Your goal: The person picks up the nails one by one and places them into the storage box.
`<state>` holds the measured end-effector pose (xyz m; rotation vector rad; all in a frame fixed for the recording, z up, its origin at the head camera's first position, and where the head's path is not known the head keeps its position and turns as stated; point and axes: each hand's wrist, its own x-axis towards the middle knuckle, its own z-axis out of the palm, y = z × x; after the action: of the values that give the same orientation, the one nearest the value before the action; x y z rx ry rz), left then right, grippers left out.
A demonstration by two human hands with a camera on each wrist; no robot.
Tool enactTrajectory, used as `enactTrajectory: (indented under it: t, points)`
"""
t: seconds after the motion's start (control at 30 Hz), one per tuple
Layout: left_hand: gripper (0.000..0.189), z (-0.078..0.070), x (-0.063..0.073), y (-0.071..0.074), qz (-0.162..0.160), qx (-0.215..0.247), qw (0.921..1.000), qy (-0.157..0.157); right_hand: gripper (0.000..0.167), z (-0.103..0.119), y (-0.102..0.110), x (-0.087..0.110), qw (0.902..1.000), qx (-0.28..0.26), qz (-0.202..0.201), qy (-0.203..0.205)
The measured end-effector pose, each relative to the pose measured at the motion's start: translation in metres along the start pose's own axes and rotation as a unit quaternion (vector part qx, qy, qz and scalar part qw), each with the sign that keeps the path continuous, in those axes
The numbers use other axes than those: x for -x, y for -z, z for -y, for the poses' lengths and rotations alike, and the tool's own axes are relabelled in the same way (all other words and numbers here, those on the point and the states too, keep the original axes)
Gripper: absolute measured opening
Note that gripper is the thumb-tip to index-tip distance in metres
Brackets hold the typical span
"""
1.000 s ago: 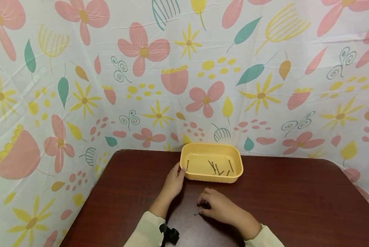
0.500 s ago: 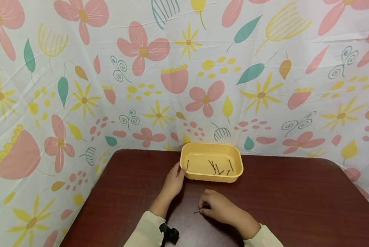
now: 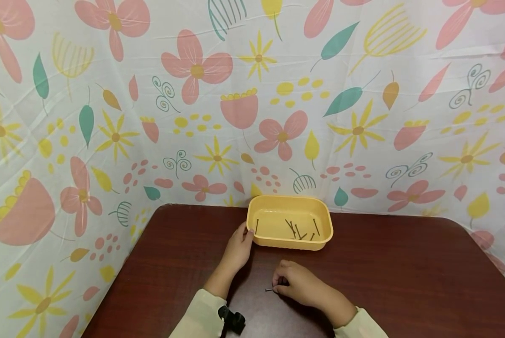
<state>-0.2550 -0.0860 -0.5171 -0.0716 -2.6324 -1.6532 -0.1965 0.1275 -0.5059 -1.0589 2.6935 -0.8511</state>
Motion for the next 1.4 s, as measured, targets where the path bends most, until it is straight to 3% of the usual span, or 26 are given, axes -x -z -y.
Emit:
enactTrajectory:
  t: [1.03,1.4]
  points:
    - [0.055,-0.0020,0.0031,0.0032,0.023,0.013,0.9996,0.009,0.012,-0.0011,-0.0016,-0.0009,1.0000,-0.002,0.004,-0.009]
    - [0.059,-0.0031,0.0029,0.0025,0.019,0.010,0.9997,0.008,0.008,-0.0004,0.0066,-0.0035,0.9991,-0.010,-0.036,-0.021]
